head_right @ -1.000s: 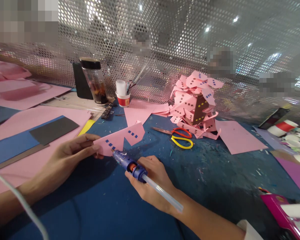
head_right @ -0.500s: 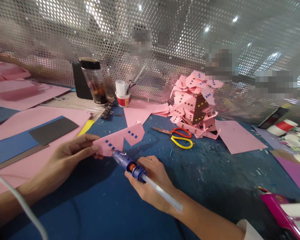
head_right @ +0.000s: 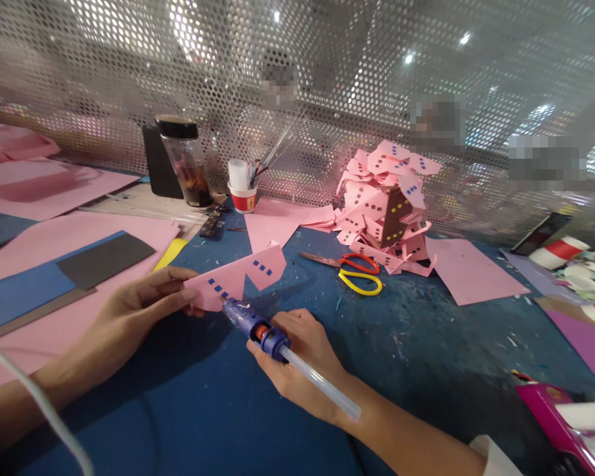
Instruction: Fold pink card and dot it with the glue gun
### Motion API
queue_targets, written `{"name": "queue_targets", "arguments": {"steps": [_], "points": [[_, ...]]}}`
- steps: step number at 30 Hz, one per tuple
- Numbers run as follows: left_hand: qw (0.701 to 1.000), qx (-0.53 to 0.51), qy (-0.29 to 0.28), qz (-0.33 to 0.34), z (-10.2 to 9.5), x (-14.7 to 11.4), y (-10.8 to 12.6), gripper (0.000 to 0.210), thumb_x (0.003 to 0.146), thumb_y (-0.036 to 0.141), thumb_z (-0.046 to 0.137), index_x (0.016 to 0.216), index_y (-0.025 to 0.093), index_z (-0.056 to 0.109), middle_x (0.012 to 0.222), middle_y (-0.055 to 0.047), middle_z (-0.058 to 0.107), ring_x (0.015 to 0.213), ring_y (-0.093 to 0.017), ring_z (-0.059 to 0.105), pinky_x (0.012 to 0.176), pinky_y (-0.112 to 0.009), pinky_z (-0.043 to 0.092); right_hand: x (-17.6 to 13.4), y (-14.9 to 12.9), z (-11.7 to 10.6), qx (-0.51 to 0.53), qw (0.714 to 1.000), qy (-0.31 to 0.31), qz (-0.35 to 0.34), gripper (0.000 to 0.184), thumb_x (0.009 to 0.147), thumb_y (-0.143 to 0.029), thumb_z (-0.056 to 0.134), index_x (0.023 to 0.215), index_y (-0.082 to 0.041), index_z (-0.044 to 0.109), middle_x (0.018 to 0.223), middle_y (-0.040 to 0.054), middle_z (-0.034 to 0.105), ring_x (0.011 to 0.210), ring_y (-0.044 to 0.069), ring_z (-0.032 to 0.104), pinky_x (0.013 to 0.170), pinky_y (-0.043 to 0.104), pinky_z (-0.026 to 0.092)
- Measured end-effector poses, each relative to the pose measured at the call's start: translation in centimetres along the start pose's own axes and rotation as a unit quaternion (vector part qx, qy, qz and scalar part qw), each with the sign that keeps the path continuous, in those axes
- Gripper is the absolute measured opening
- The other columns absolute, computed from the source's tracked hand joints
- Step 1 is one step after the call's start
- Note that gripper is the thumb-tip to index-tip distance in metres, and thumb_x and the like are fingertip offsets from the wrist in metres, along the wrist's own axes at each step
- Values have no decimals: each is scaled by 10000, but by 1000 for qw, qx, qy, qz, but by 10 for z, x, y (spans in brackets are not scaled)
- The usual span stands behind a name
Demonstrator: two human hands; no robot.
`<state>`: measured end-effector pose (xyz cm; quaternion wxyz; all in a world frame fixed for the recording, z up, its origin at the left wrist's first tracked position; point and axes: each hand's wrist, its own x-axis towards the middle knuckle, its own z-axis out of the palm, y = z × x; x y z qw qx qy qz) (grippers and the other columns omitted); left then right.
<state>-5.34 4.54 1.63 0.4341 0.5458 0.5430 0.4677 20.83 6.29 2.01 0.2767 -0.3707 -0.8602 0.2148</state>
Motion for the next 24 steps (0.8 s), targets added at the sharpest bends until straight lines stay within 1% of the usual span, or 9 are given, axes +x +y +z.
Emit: {"name": "queue_targets", "arguments": {"steps": [4,7,9,12,14,18,21,24], "points": [[1000,-3,-2,-1,0,0,0,269,913,440,646,1077,231,684,929,-33,749,822,-195,668,771,-284,548,-1,0,-1,10,1000,4,4,248,945,-311,586,729,-211,514,719,-14,596,673,131,587,708,271,473],[1000,4,12,0,-1,0,1,257,907,442,652,1039,226,699,909,-25,741,801,-184,662,752,-271,537,-1,-2,-3,37,999,16,14,228,944,-329,586,755,-216,530,706,-19,580,656,133,579,687,271,486],[1000,4,21,1,-1,1,1,262,903,445,659,1039,226,702,892,-19,730,786,-176,657,740,-265,529,-2,-2,-5,44,998,40,26,221,946,-352,582,768,-224,552,682,-18,575,654,146,586,686,281,499],[1000,-5,21,-2,0,2,2,285,904,445,660,1072,216,690,883,-19,722,772,-170,654,731,-266,518,-4,-1,-6,31,995,86,35,237,948,-375,584,758,-235,575,701,3,617,697,172,619,701,297,517],[1000,-7,20,-3,0,2,2,294,905,442,660,1067,199,681,887,-28,720,774,-170,655,733,-273,511,-6,2,-5,23,994,103,30,237,947,-372,589,753,-237,581,743,19,649,743,185,642,705,299,526],[1000,-21,20,6,1,2,3,286,904,425,664,1050,179,659,833,-30,712,760,-165,650,722,-275,490,-9,13,-2,14,990,139,18,226,930,-383,617,761,-234,595,743,25,655,768,200,660,719,306,539],[999,-31,20,13,3,1,5,257,895,401,675,1004,171,652,790,-27,709,745,-159,645,715,-269,480,-8,21,-2,25,985,163,53,232,935,-410,621,809,-216,630,771,26,676,757,188,670,752,306,538],[998,-49,24,19,4,1,6,255,875,387,698,986,161,653,790,-32,710,748,-159,649,724,-274,488,-4,24,-11,50,982,161,86,308,953,-465,593,833,-192,669,707,21,679,678,170,670,697,284,533]]}}
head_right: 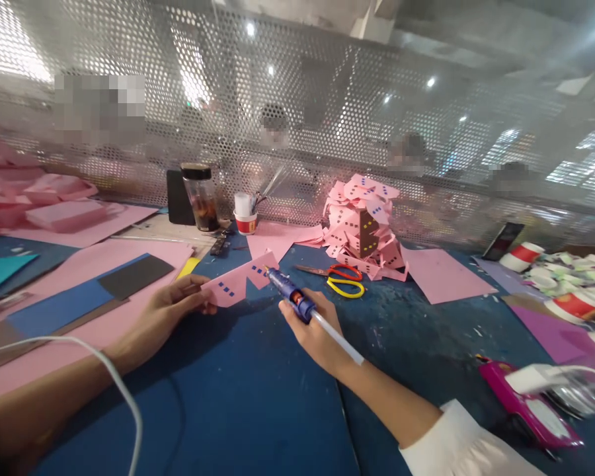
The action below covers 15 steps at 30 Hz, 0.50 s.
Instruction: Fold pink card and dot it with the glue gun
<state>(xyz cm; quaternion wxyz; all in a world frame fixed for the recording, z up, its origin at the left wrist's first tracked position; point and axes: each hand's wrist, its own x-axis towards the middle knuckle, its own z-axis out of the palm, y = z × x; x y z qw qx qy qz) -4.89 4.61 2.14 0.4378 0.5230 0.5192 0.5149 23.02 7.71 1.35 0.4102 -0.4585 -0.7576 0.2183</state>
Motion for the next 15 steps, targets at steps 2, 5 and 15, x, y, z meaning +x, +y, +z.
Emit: {"name": "queue_targets", "arguments": {"steps": [2,5,15], "points": [[1000,-12,-7,0,0,0,-1,274,870,371,705,1028,154,649,827,-43,718,770,-166,659,748,-287,499,5,-1,-9,-4,1000,1,-1,345,961,-482,573,839,-183,695,659,15,675,636,163,666,664,272,523],[1000,-18,-1,12,-1,2,-5,310,842,376,725,1040,149,646,828,-44,721,751,-165,664,731,-286,505,10,4,-27,-40,998,26,-38,344,967,-478,563,823,-193,692,612,7,670,603,165,662,644,265,504],[997,26,20,68,1,1,-6,381,799,468,739,998,153,663,785,-38,722,712,-177,664,724,-314,532,-19,44,-75,-378,918,-9,-124,167,877,-231,645,1038,-203,682,801,52,741,792,253,686,701,299,436]]}}
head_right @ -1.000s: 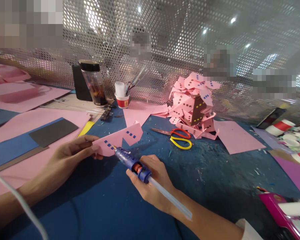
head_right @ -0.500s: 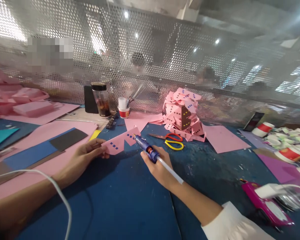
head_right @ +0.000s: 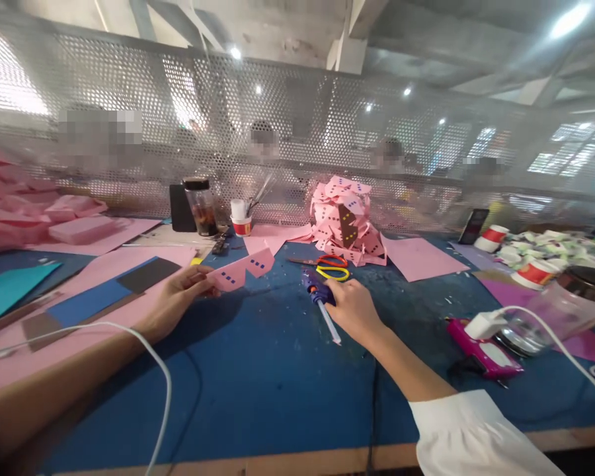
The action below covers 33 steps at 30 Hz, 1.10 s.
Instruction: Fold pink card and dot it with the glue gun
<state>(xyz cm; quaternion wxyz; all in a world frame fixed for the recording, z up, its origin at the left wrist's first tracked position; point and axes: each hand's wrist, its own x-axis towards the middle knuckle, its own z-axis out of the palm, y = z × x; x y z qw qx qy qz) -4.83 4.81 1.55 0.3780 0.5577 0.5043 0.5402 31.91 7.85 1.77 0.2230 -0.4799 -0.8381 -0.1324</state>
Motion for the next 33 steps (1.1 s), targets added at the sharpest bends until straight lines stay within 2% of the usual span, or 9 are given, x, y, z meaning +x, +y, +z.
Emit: {"name": "queue_targets", "arguments": {"steps": [3,8,11,19,23,28,33], "points": [[1000,13,7,18,1,-1,2,380,798,485,741,983,161,667,737,-16,704,698,-175,660,711,-306,529,2,-3,-7,-29,999,-28,3,165,892,-231,646,1048,-178,651,790,57,742,799,258,693,743,313,430],[997,60,13,53,2,-3,2,350,845,502,684,983,181,655,733,-12,710,714,-186,671,739,-323,540,6,-3,-12,-31,998,-41,20,173,897,-233,665,1045,-173,599,890,71,761,839,255,709,782,324,422],[994,83,11,63,1,-3,0,341,865,502,659,993,185,651,760,-23,720,730,-200,680,749,-337,542,6,1,-11,-25,998,-53,28,193,897,-226,663,1066,-173,587,872,66,758,832,254,710,782,327,424],[995,97,-22,25,-2,-3,-2,328,901,505,617,1015,201,656,820,-30,723,780,-211,690,773,-337,534,6,9,-17,-15,998,-52,42,224,856,-165,655,1065,-212,589,933,42,763,809,245,695,787,337,456],[997,76,-16,6,1,-3,4,335,887,508,629,998,193,666,843,-37,720,762,-211,680,761,-344,543,4,13,-26,-33,996,-60,59,229,865,-233,674,1077,-225,588,918,44,761,810,264,702,728,334,464],[996,83,-30,14,-2,-4,1,315,933,468,586,1042,183,664,840,-36,710,801,-204,671,800,-340,530,-9,17,-37,-84,987,-103,85,230,891,-291,659,1098,-235,576,932,40,764,832,298,719,686,344,460],[997,73,-37,7,-3,-2,-4,337,923,478,601,1065,179,666,840,-34,721,771,-196,680,787,-340,545,-31,28,-38,-98,970,-157,158,240,930,-363,608,1123,-227,564,909,60,773,808,308,744,638,331,443]]}}
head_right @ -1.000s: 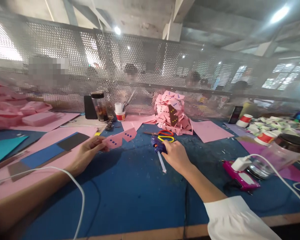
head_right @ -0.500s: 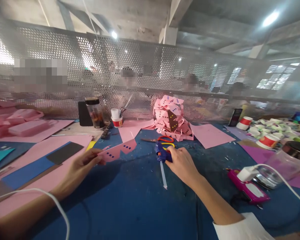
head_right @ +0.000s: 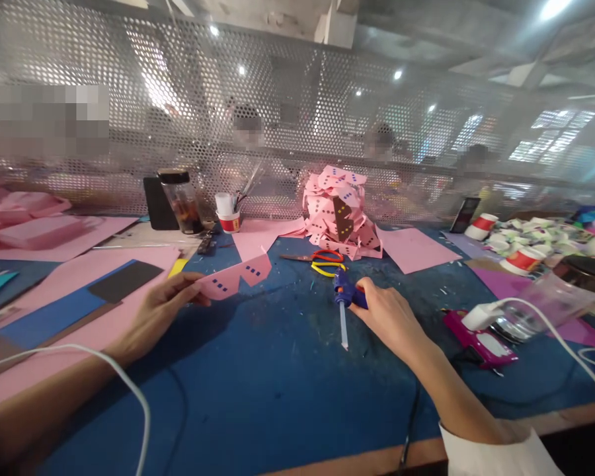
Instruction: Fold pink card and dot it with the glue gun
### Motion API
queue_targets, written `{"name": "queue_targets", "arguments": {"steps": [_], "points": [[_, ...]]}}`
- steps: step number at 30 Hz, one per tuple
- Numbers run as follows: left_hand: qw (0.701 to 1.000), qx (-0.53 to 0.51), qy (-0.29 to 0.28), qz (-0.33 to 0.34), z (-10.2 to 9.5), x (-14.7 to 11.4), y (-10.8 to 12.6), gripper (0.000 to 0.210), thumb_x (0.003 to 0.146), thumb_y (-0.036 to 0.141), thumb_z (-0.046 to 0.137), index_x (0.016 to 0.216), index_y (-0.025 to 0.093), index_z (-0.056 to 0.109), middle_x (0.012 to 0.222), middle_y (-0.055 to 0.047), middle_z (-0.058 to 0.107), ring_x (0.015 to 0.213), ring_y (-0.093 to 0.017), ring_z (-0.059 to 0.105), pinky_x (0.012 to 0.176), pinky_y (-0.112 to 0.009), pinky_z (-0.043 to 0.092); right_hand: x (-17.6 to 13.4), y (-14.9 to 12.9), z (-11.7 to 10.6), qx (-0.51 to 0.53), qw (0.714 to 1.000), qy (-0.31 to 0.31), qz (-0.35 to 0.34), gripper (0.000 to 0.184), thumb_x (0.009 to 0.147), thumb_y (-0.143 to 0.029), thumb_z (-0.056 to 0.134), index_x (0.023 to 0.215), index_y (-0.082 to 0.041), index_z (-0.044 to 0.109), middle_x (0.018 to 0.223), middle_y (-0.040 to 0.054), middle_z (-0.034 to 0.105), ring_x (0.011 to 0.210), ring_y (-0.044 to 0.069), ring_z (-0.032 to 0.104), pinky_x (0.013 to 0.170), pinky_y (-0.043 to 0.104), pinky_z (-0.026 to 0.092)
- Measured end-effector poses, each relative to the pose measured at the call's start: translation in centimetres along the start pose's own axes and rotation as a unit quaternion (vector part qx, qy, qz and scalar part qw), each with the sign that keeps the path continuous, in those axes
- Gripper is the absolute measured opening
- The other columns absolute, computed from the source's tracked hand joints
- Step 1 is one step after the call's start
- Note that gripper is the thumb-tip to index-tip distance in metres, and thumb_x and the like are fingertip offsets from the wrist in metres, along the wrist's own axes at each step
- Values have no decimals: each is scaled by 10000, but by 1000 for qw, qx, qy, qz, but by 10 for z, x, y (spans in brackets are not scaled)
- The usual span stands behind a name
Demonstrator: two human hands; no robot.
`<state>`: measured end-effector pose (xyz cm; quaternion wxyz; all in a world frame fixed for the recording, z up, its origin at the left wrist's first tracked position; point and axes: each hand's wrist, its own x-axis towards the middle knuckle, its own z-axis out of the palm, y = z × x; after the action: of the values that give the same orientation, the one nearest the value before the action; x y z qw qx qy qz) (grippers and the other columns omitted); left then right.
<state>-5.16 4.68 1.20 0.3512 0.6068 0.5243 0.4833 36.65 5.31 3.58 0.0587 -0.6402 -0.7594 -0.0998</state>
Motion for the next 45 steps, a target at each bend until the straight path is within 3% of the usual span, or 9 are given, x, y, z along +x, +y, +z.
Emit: {"name": "queue_targets", "arguments": {"steps": [9,13,17,29,32,35,37,41,45], "points": [[1000,-20,3,7,3,1,5,374,831,505,688,1011,178,693,853,-33,732,739,-198,692,758,-331,586,-19,28,14,18,995,-18,93,372,962,-472,545,1184,-175,515,982,133,757,886,328,746,670,331,446],[1000,-4,8,-4,1,2,2,386,831,505,684,1055,190,684,866,-21,734,766,-213,692,785,-339,592,-19,31,13,39,992,-48,114,340,987,-375,497,1225,-133,487,1153,197,711,1029,342,715,761,357,459],[1000,16,5,12,0,5,-7,387,841,557,650,1041,230,701,880,8,736,803,-215,680,789,-314,584,-15,34,16,38,989,-57,130,349,999,-381,469,1239,-128,478,1169,196,705,1075,335,697,823,381,464],[1000,-13,-4,0,4,1,6,435,804,544,695,1011,162,698,848,-49,729,749,-208,691,759,-362,588,-14,51,33,-4,992,-55,114,403,999,-429,456,1250,-138,577,1250,200,647,1167,380,607,905,498,445],[1000,0,-18,17,3,0,5,405,857,524,651,1027,158,685,818,-48,724,747,-210,688,757,-364,577,-22,51,27,-58,994,-17,90,434,988,-472,486,1247,-143,603,1202,181,657,1137,381,597,903,497,446],[999,5,-28,39,4,0,4,379,884,513,628,1022,164,685,806,-44,721,744,-209,685,747,-356,572,-27,37,7,-72,993,61,65,364,963,-416,545,1213,-169,638,1136,157,675,1081,359,610,893,480,451],[998,-6,-34,46,4,0,3,381,879,516,636,1025,168,689,842,-47,724,740,-208,687,745,-359,576,-27,16,-14,17,995,98,16,276,975,-349,527,1174,-212,660,1059,105,700,1007,292,640,885,426,466],[998,-21,-45,44,5,0,1,388,871,522,653,1046,177,695,883,-50,729,740,-206,689,747,-352,574,-14,-45,-49,244,956,71,-146,265,1011,-335,488,1202,-256,654,1077,55,702,952,194,660,880,330,502],[997,-16,-63,45,4,-1,2,369,890,507,642,1078,195,700,856,-37,720,759,-206,684,764,-342,562,11,-94,-51,317,918,68,-227,340,1015,-315,515,1340,-253,593,966,30,712,879,169,663,869,317,516]]}}
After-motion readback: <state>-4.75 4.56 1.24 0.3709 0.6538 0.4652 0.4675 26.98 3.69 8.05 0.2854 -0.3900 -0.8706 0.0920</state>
